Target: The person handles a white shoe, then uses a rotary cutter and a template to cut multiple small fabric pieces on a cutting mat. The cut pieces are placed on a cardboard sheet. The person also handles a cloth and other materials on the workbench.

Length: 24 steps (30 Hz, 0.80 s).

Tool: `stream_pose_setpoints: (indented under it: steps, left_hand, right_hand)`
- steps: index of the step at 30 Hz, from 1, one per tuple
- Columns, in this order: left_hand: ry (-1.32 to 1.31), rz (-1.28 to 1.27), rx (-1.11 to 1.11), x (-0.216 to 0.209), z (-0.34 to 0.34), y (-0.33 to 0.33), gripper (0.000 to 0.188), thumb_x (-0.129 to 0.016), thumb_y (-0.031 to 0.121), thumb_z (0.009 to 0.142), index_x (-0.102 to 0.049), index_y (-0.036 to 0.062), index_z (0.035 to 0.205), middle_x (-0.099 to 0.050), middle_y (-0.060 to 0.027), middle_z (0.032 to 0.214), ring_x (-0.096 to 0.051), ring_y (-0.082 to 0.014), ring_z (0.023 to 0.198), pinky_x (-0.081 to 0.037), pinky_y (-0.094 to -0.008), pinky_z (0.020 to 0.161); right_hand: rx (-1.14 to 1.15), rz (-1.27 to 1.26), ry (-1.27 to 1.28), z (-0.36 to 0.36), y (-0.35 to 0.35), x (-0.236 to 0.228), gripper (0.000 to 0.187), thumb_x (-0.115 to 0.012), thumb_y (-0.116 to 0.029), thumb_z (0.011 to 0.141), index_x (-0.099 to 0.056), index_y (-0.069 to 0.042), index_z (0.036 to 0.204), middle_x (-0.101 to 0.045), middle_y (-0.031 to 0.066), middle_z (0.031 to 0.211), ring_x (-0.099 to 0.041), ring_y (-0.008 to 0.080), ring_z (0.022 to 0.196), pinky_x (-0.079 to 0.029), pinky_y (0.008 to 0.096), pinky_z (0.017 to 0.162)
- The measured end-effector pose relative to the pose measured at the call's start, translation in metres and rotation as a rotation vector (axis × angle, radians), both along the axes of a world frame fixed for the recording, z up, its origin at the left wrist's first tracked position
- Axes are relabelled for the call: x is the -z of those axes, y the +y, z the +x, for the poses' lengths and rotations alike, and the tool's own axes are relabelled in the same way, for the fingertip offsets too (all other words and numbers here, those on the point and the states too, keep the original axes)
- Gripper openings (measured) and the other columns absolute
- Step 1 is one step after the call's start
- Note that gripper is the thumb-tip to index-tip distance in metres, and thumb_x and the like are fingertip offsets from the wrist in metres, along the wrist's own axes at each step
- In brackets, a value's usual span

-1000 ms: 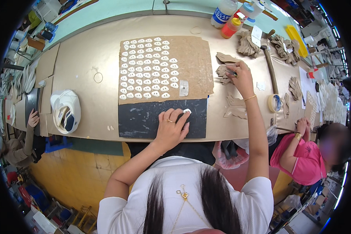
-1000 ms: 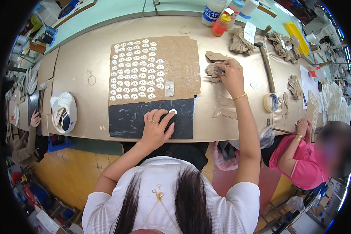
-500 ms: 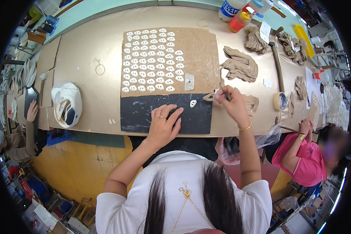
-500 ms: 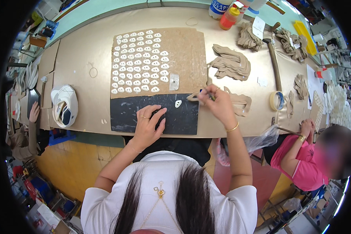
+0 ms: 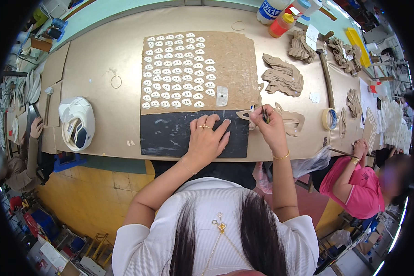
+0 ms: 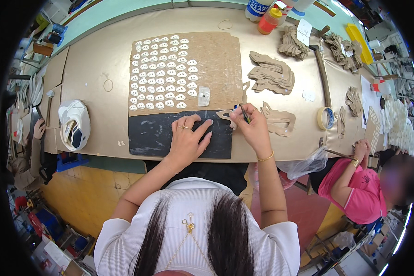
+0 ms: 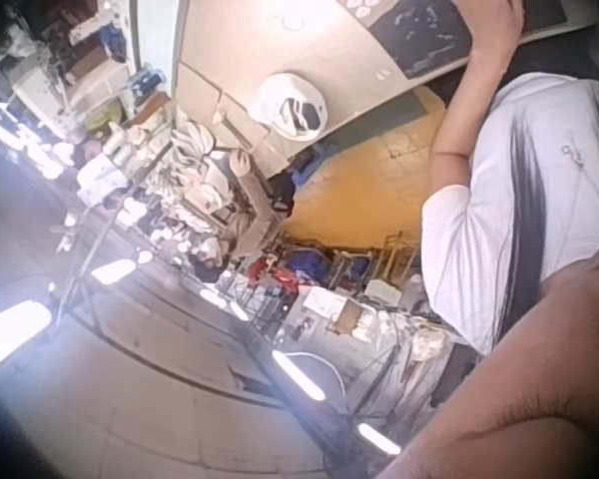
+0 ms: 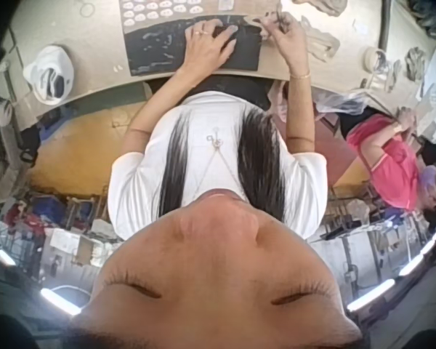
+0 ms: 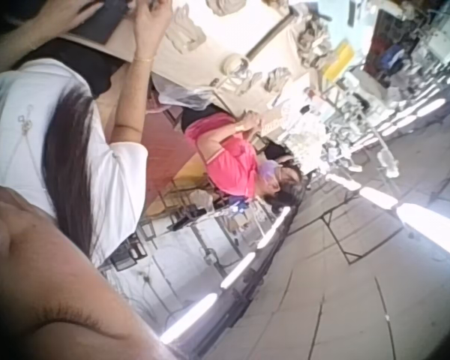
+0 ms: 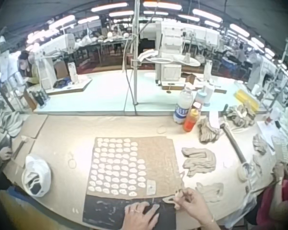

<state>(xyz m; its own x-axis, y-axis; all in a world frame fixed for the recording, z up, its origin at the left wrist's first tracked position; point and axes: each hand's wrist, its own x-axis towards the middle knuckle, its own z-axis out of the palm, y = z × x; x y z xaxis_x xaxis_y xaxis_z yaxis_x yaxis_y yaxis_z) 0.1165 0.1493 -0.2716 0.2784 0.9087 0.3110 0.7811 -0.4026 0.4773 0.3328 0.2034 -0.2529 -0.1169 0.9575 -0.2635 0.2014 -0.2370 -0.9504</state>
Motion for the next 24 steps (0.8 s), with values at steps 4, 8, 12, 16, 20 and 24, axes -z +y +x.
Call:
stream_pose_setpoints:
  steps: [4, 8, 12, 16, 20, 24]
  left_hand:
    - [0.046, 0.008, 0.068, 0.003, -0.010, -0.009, 0.034, -0.075, 0.024, 0.082, -0.070, 0.0160, 0.115, -0.056, -0.0091, 0.111, -0.052, -0.0296, 0.106, -0.038, -0.0456, 0.090]
    - [0.091, 0.010, 0.156, 0.000, -0.030, -0.021, 0.036, -0.076, 0.026, 0.081, -0.070, 0.0172, 0.115, -0.056, -0.0083, 0.111, -0.051, -0.0282, 0.105, -0.038, -0.0449, 0.089]
    - [0.128, 0.024, 0.180, 0.001, -0.040, -0.032, 0.039, -0.076, 0.027, 0.081, -0.069, 0.0167, 0.118, -0.056, -0.0080, 0.112, -0.050, -0.0266, 0.105, -0.037, -0.0428, 0.089]
    - [0.138, 0.039, 0.161, -0.001, -0.040, -0.034, 0.043, -0.076, 0.027, 0.080, -0.069, 0.0174, 0.121, -0.057, -0.0080, 0.114, -0.050, -0.0264, 0.105, -0.036, -0.0427, 0.089]
    - [0.153, 0.025, 0.131, -0.001, -0.040, -0.038, 0.045, -0.075, 0.028, 0.081, -0.067, 0.0176, 0.124, -0.055, -0.0083, 0.115, -0.049, -0.0269, 0.106, -0.035, -0.0446, 0.090]
    - [0.161, 0.026, 0.109, 0.002, -0.038, -0.038, 0.048, -0.075, 0.030, 0.082, -0.065, 0.0180, 0.127, -0.055, -0.0085, 0.117, -0.048, -0.0274, 0.107, -0.033, -0.0463, 0.091]
  right_hand:
    - [-0.035, 0.045, 0.002, -0.001, -0.001, 0.008, 0.021, -0.073, -0.020, 0.093, -0.061, -0.003, 0.094, -0.065, 0.0001, 0.081, -0.058, 0.0055, 0.073, -0.045, 0.0216, 0.066]
    - [-0.083, -0.073, 0.123, -0.014, -0.003, 0.002, 0.021, -0.067, -0.021, 0.097, -0.056, -0.004, 0.098, -0.065, 0.0015, 0.086, -0.055, 0.0055, 0.076, -0.045, 0.0213, 0.068]
    - [-0.260, -0.219, 0.191, -0.036, -0.005, -0.007, 0.021, -0.060, -0.023, 0.101, -0.051, -0.004, 0.101, -0.063, 0.0020, 0.085, -0.052, 0.0062, 0.075, -0.045, 0.0226, 0.066]
    - [-0.382, -0.194, -0.021, -0.041, -0.006, -0.004, 0.021, -0.059, -0.022, 0.102, -0.050, -0.003, 0.101, -0.063, 0.0062, 0.087, -0.056, 0.0097, 0.078, -0.047, 0.0279, 0.070]
    - [-0.216, -0.018, -0.275, -0.010, -0.009, -0.018, 0.019, -0.059, -0.020, 0.101, -0.052, -0.003, 0.100, -0.066, 0.0094, 0.091, -0.061, 0.0159, 0.086, -0.049, 0.0324, 0.078]
    - [0.031, 0.149, -0.289, 0.020, -0.017, -0.016, 0.016, -0.060, -0.017, 0.100, -0.054, -0.002, 0.100, -0.069, 0.0107, 0.097, -0.063, 0.0185, 0.090, -0.050, 0.0335, 0.080]
